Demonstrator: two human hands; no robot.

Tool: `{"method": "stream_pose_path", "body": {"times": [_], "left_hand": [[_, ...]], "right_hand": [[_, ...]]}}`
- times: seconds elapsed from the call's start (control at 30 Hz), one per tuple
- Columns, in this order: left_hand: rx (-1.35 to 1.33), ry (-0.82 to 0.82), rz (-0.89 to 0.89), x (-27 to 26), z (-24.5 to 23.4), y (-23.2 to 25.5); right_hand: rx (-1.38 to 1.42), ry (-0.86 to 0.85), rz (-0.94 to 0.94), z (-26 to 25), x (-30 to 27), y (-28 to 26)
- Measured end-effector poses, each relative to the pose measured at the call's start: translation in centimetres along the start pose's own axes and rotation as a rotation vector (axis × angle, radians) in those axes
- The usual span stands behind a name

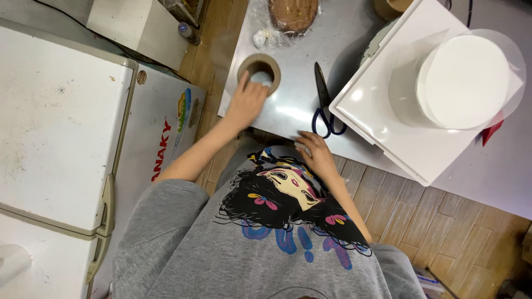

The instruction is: The person retrieves a roll of plastic wrap and a pair of scissors from a cluttered storage area. They cut a sheet of plastic wrap and place it on a white tray. They then place a white bowl on the plastic wrap and proceed to wrap the bowl and tray together using the plastic wrap and tape.

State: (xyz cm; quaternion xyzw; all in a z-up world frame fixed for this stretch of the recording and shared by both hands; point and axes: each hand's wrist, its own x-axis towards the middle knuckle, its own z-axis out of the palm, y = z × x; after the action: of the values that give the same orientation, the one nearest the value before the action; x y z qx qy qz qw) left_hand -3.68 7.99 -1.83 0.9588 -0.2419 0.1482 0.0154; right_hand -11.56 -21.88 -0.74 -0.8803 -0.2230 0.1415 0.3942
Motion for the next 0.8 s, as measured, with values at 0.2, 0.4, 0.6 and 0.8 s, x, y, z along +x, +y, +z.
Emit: {"method": "stream_pose_path", "body": {"times": [0.2, 0.4, 0.6, 0.8], "left_hand": [[-0.254, -0.014, 0.072, -0.4, -2.4, 2.4], [-0.09, 0.063, 0.294, -2.4, -2.6, -2.4], [-0.186, -0.003, -0.07, -1.8, 0.2, 4.1], [-0.183, 0.015, -0.063, -3.0, -1.6, 3.3]], "right_hand": [[-0.14, 0.229, -0.263, -1.2, 4.0, -3.9], [-0.157, -0.057, -0.262, -0.7, 9.0, -6.2], [-0.238, 0.123, -0.449, -3.4, 12.9, -4.9], [-0.166, 0.235, -0.322, -3.4, 9.1, -5.9]]}}
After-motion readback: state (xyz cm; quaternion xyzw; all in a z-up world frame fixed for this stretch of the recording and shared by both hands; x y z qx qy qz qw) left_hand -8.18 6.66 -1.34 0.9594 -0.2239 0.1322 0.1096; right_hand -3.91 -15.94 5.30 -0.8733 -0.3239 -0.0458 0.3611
